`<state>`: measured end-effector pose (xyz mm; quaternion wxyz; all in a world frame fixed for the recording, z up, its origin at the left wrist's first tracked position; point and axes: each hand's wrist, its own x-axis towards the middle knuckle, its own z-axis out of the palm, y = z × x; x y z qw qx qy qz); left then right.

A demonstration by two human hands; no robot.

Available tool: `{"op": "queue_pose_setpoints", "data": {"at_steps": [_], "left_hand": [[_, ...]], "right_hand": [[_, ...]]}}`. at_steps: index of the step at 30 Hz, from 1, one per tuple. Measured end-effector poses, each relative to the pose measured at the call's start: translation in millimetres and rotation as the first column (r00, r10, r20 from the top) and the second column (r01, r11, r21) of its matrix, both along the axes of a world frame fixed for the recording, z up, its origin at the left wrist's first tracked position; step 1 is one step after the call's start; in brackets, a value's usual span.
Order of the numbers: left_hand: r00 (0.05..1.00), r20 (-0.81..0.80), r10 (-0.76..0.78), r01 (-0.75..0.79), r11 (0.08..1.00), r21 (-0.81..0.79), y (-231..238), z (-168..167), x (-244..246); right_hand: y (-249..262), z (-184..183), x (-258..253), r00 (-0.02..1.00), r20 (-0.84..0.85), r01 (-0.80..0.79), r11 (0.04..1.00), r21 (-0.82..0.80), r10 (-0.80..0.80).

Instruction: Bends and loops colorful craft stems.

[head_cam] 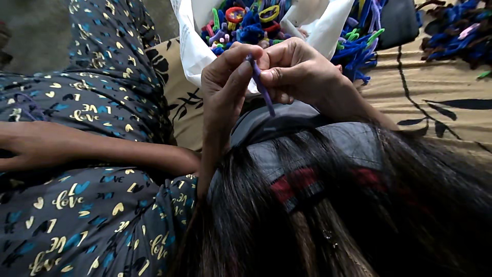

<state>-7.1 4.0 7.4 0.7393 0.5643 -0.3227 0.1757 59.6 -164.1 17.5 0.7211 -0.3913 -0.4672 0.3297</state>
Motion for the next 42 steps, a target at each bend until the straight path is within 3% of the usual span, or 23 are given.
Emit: {"op": "queue_pose_setpoints", "data": {"at_steps": [5, 8, 12, 15, 17, 23, 31, 37, 42], "left_hand": [[0.999, -0.038, -0.03, 0.027, 0.996, -0.088, 4, -1, 1], [0.996, -0.078, -0.046, 0.032, 0.983, -0.18, 6, -3, 1], [0.991, -0.132, -0.009, -0.021, 0.973, -0.229, 6, -4, 1], [0.989, -0.139, 0.045, -0.073, 0.975, -0.21, 4, -3, 0], [0.983, -0.14, 0.117, -0.139, 0.977, -0.161, 2, -1, -1], [0.935, -0.196, 0.295, -0.312, 0.948, -0.065, -7, 6, -8], [0.913, -0.047, 0.405, -0.404, 0.914, 0.026, -10, 10, -13], [0.884, 0.07, 0.463, -0.467, 0.881, 0.075, -8, 9, -13], [0.862, 0.141, 0.487, -0.503, 0.856, 0.118, -8, 9, -13]], "right_hand": [[1, -2, 3, 1.0, -0.008, -0.026, 1.0, 0.001, 0.026], [-2, 2, 1, 0.978, 0.138, 0.155, 0.988, 0.023, -0.157], [-3, 5, -7, 0.749, 0.443, 0.425, 0.871, 0.248, -0.492], [-3, 1, -6, 0.587, 0.532, 0.446, 0.792, 0.417, -0.61], [-1, -2, -3, 0.533, 0.54, 0.421, 0.758, 0.498, -0.651], [-2, -3, -3, 0.439, 0.564, 0.48, 0.714, 0.51, -0.699], [-3, -2, -7, 0.174, 0.644, 0.625, 0.589, 0.513, -0.745], [-7, 3, -13, 0.039, 0.758, 0.644, 0.597, 0.479, -0.651], [-8, 6, -16, 0.01, 0.778, 0.647, 0.597, 0.474, -0.629]]}}
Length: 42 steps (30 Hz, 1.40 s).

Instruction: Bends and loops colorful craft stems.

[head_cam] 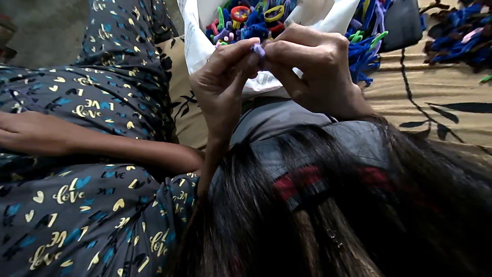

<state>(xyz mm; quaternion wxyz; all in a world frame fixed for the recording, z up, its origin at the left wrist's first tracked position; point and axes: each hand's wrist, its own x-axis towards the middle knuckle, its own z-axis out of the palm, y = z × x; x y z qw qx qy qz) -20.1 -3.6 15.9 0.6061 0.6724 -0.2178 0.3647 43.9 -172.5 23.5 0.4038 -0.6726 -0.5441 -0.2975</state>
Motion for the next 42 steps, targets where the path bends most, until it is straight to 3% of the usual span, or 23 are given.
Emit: {"op": "queue_pose_setpoints", "data": {"at_steps": [12, 19, 22, 24, 26, 29, 32, 34, 37, 42], "left_hand": [[0.994, 0.071, 0.085, -0.095, 0.983, 0.154, -5, 4, -7], [0.989, 0.128, 0.075, -0.094, 0.984, 0.153, 0, 3, -4], [0.994, 0.113, -0.004, -0.009, 0.993, 0.116, 4, 2, -1], [0.992, 0.106, -0.066, 0.056, 0.994, 0.091, 9, 3, 0], [0.988, 0.111, -0.105, 0.097, 0.992, 0.075, 12, 4, 1], [0.981, 0.111, -0.156, 0.149, 0.986, 0.069, 15, 4, 2], [0.975, 0.107, -0.195, 0.188, 0.98, 0.073, 16, 3, 3], [0.974, 0.1, -0.204, 0.198, 0.978, 0.066, 16, 3, 3], [0.978, 0.099, -0.182, 0.178, 0.983, 0.045, 14, 2, 4], [0.986, 0.133, -0.098, 0.098, 0.995, 0.005, 9, -1, 6]], "right_hand": [[4, -3, -1, 1.0, -0.017, -0.012, 1.0, -0.017, 0.012], [2, -2, -3, 0.998, -0.045, -0.056, 0.998, -0.021, 0.055], [1, 0, -1, 0.964, -0.205, -0.181, 0.983, -0.027, 0.172], [1, 0, 5, 0.8, -0.471, -0.4, 0.916, 0.04, 0.37], [4, -2, 14, 0.514, -0.676, -0.576, 0.796, 0.185, 0.529], [8, -6, 22, 0.224, -0.773, -0.636, 0.69, 0.345, 0.594], [12, -11, 24, 0.085, -0.773, -0.654, 0.62, 0.433, 0.628], [13, -13, 25, 0.095, -0.744, -0.653, 0.606, 0.455, 0.661], [13, -13, 23, 0.203, -0.714, -0.621, 0.652, 0.435, 0.67], [9, -8, 10, 0.592, -0.585, -0.484, 0.825, 0.291, 0.554]]}}
